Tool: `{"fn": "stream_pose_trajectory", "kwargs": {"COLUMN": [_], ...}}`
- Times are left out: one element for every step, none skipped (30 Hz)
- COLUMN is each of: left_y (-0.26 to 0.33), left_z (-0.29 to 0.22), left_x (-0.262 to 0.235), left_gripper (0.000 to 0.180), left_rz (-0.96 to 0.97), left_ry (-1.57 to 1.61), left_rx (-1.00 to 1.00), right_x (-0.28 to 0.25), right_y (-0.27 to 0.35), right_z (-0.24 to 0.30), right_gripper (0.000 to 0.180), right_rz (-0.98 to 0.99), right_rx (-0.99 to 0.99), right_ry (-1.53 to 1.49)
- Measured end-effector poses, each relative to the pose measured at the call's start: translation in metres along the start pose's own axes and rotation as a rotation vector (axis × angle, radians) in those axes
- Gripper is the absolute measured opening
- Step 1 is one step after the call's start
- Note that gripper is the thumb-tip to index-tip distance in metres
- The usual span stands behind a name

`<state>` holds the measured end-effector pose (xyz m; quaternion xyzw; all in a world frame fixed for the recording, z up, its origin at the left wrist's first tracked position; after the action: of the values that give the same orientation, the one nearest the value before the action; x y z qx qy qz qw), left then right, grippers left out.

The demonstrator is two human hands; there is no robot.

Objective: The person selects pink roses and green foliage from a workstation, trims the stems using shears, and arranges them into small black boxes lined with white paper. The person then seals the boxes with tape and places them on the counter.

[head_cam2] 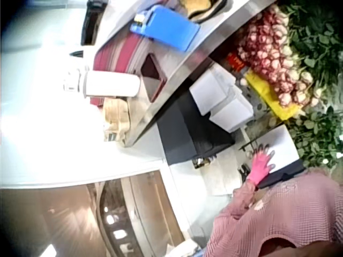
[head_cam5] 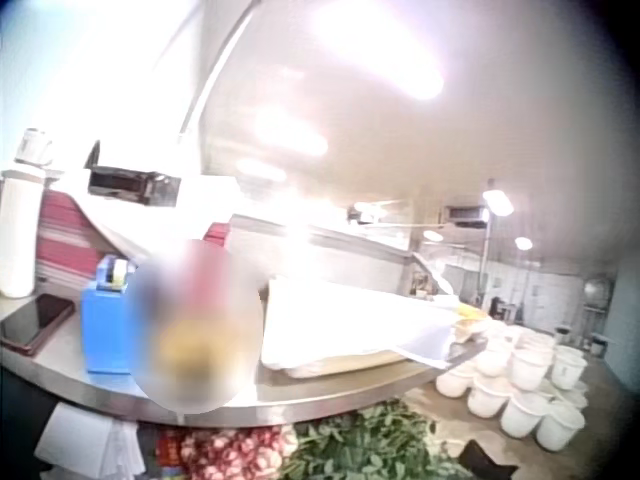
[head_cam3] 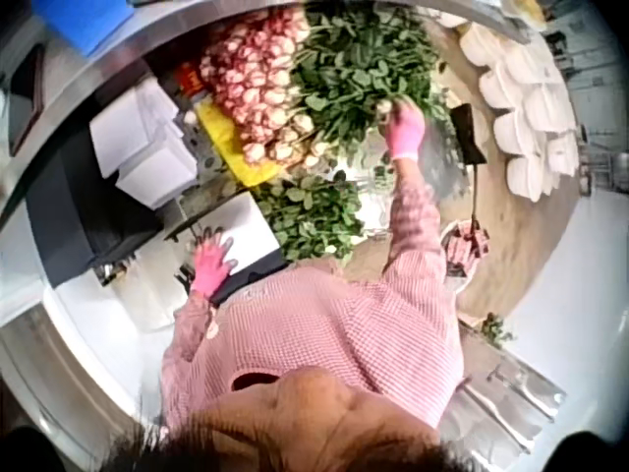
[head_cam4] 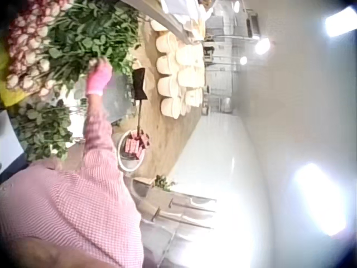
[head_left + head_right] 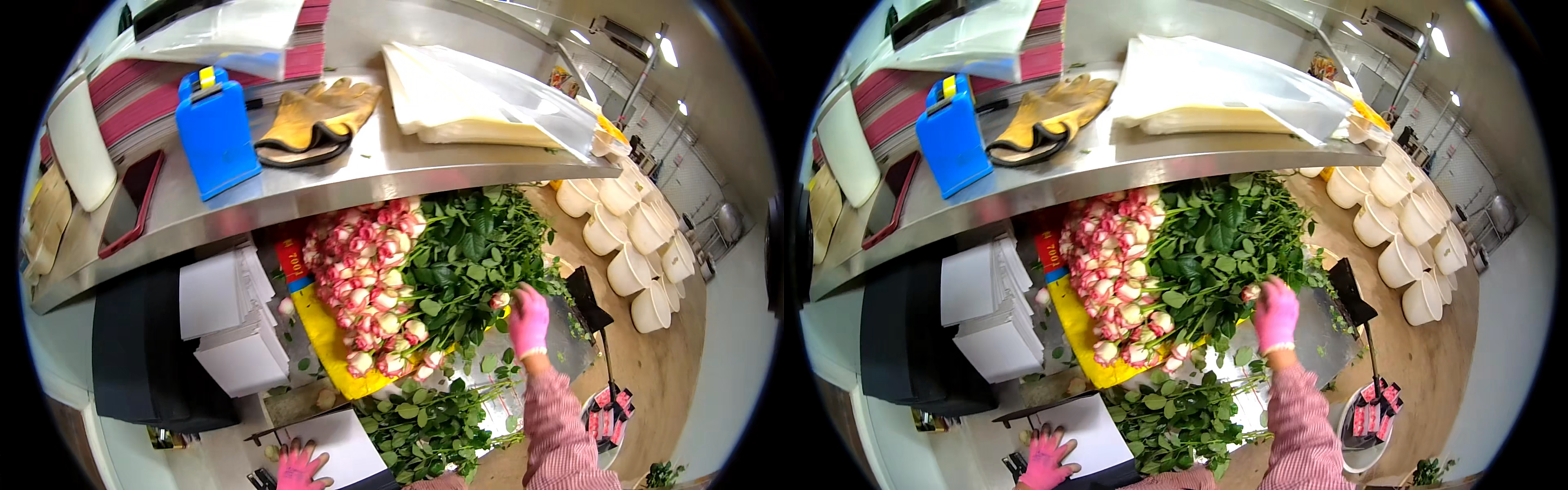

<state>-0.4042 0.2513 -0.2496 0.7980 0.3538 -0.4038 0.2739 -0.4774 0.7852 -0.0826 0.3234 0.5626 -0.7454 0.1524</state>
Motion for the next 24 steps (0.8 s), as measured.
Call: {"fn": "stream_pose_trajectory", "kwargs": {"left_y": [-0.003,-0.003,-0.006,-0.01,-0.003,-0.001,0.001,-0.003,-0.004,0.002,0.007,0.01,0.006,-0.004,-0.004,0.008,0.013,0.014,0.014,0.007,0.005,0.003,0.003,0.0], "left_z": [-0.002,-0.001,-0.004,-0.006,-0.005,-0.004,-0.005,-0.01,-0.011,0.0,0.005,0.006,0.005,-0.001,-0.001,0.002,0.007,0.01,0.003,-0.009,-0.018,-0.005,-0.006,-0.008], "left_x": [0.001,0.0,-0.002,-0.004,-0.007,-0.008,-0.009,-0.011,-0.014,-0.004,-0.002,0.0,0.001,0.002,0.006,0.007,0.004,0.002,-0.009,-0.017,-0.023,-0.008,-0.007,-0.007], "left_gripper": [0.062,0.063,0.063,0.063,0.063,0.062,0.062,0.062,0.062,0.062,0.062,0.062,0.062,0.062,0.062,0.062,0.061,0.064,0.059,0.055,0.051,0.062,0.062,0.062], "left_rz": [-0.015,0.002,-0.002,-0.006,0.002,0.01,0.023,0.025,0.022,-0.014,-0.01,-0.006,0.006,-0.001,-0.008,-0.023,-0.029,0.019,-0.049,-0.122,-0.193,0.004,-0.008,-0.02], "left_ry": [0.034,-0.013,-0.03,-0.046,-0.064,-0.03,-0.05,-0.061,-0.072,-0.024,-0.02,-0.013,0.003,0.003,-0.024,-0.073,-0.12,-0.064,-0.081,-0.085,-0.092,-0.099,-0.1,-0.098], "left_rx": [0.005,0.006,0.017,0.027,0.021,-0.007,-0.012,-0.016,-0.024,0.0,-0.027,-0.043,-0.035,0.009,0.032,0.003,0.011,-0.039,0.0,0.061,0.12,0.075,0.087,0.108], "right_x": [0.018,0.042,0.064,0.084,0.1,0.112,0.112,0.11,0.106,0.086,0.065,0.027,0.002,-0.034,-0.062,-0.089,-0.113,-0.119,-0.115,-0.093,-0.06,-0.03,-0.002,0.024], "right_y": [0.005,0.011,0.019,0.021,0.03,0.036,0.038,0.032,0.024,0.017,0.011,-0.01,-0.032,-0.058,-0.083,-0.109,-0.124,-0.137,-0.146,-0.151,-0.146,-0.138,-0.127,-0.113], "right_z": [-0.057,-0.094,-0.123,-0.136,-0.131,-0.129,-0.13,-0.134,-0.137,-0.144,-0.148,-0.146,-0.171,-0.191,-0.206,-0.136,-0.107,-0.048,0.006,0.019,0.027,0.052,0.078,0.09], "right_gripper": [0.022,0.024,0.023,0.027,0.03,0.032,0.032,0.032,0.033,0.03,0.025,0.016,0.014,0.014,0.014,0.017,0.025,0.027,0.03,0.034,0.038,0.036,0.033,0.036], "right_rz": [0.053,0.261,0.339,0.38,0.44,0.515,0.469,0.415,0.361,0.184,0.182,0.1,0.165,-0.021,-0.187,-0.301,-0.276,-0.2,-0.124,-0.078,-0.031,0.048,0.133,0.195], "right_rx": [0.08,0.212,0.252,0.259,0.265,0.259,0.252,0.235,0.212,0.164,0.291,0.215,0.425,0.423,0.38,0.101,0.001,-0.119,-0.238,-0.362,-0.481,-0.496,-0.508,-0.433], "right_ry": [0.056,0.151,0.151,0.105,0.051,0.062,0.008,-0.042,-0.096,-0.193,-0.366,-0.173,-0.433,-0.627,-0.832,-0.508,-0.197,-0.319,-0.44,-0.361,-0.284,-0.213,-0.132,-0.087]}}
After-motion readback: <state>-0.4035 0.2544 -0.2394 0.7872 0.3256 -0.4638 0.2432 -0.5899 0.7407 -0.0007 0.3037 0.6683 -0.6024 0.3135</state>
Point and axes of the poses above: each hand's wrist, its own y-axis away from the middle knuckle, its own x-axis out of the palm, z = x × y, the point moved 6 cm from there along -y, towards the middle knuckle, and after that the axes turned 9 degrees about -z, right-handed, at the moved point
